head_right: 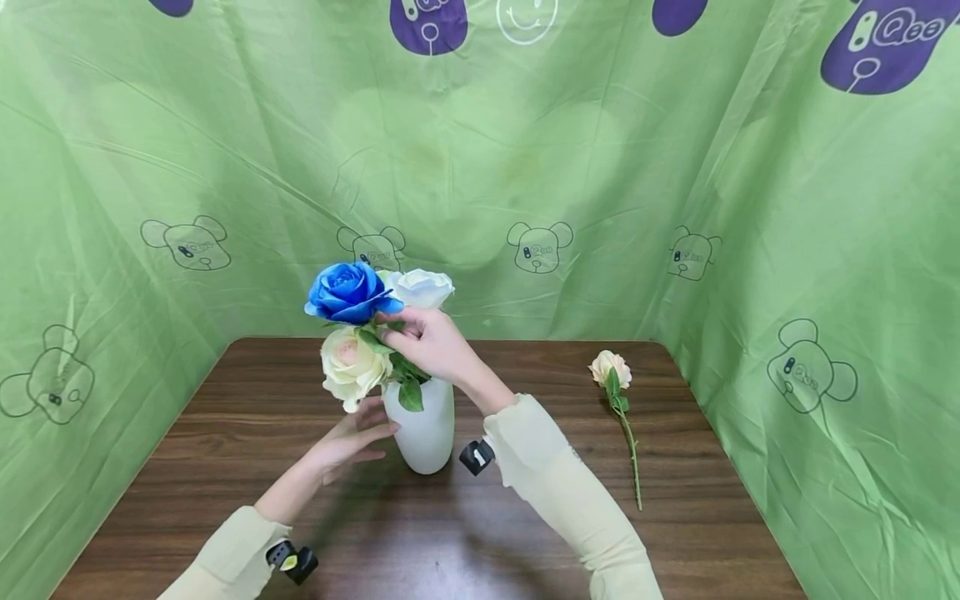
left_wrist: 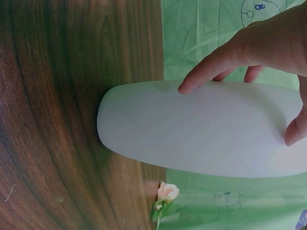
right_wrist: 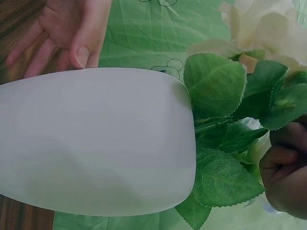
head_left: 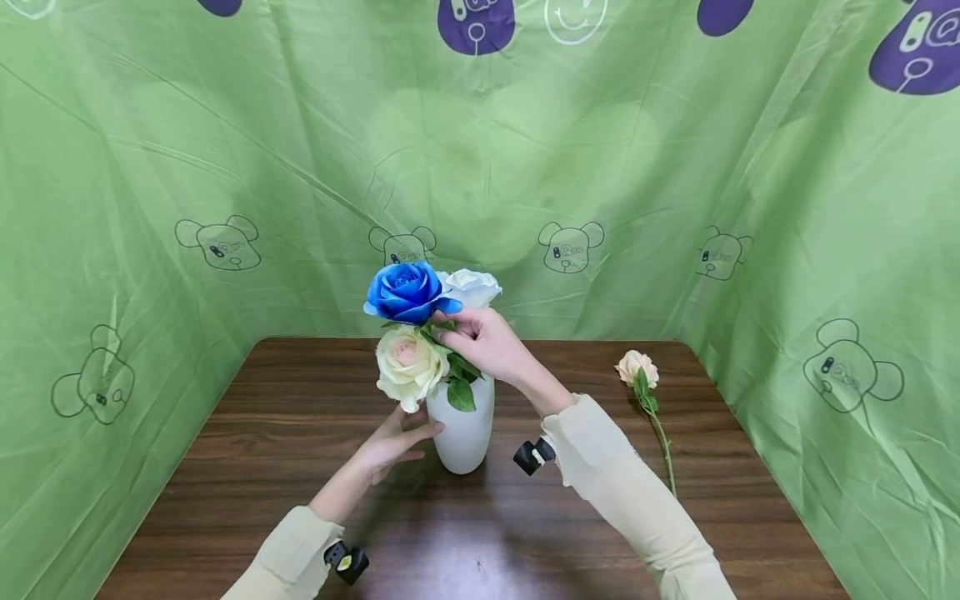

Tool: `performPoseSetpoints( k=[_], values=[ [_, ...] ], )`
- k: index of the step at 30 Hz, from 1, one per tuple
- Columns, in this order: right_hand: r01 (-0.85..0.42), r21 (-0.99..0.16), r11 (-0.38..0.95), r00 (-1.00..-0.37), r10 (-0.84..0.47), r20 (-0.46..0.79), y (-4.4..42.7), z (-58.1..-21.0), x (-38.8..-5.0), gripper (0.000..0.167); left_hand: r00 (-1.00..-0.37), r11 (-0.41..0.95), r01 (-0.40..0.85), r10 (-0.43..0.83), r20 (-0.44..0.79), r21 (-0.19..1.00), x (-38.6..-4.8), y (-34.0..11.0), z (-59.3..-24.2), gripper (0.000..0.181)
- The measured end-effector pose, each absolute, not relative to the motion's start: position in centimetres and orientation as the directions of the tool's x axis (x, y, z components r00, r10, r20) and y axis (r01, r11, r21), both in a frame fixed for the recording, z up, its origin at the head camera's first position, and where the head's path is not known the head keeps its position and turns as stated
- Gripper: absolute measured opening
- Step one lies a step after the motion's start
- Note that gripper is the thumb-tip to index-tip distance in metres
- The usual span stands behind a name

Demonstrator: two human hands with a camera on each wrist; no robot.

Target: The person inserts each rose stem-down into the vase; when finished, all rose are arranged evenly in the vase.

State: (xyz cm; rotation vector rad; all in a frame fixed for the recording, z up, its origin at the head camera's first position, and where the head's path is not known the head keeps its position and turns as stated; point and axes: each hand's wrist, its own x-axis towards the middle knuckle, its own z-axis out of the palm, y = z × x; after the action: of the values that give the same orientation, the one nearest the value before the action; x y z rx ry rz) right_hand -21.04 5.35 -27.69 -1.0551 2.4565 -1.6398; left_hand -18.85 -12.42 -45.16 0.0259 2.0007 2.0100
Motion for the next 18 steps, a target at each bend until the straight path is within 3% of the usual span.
performPoseSetpoints(
  k=[4,9,18],
  values=[
    [-0.556,-0.799,0.231,-0.764,-0.522,0.38,5.1,-27.7,-21.0,0.008,-0.954,0.015,-0.198,0.227,-0.196,0.98,-18.9,-12.5,-45.2,0.072],
    [-0.594,-0.767,0.241,-0.77,-0.447,0.456,5.0,-28.2,-21.2,0.034,-0.956,0.01,-0.195,0.221,-0.193,0.981,-18.8,-12.4,-45.1,0.071],
    [-0.578,-0.762,0.29,-0.812,-0.299,0.502,5.2,-32.1,-22.8,0.032,-0.959,0.007,-0.167,0.232,-0.164,0.986,-18.8,-12.5,-45.2,0.067]
  ],
)
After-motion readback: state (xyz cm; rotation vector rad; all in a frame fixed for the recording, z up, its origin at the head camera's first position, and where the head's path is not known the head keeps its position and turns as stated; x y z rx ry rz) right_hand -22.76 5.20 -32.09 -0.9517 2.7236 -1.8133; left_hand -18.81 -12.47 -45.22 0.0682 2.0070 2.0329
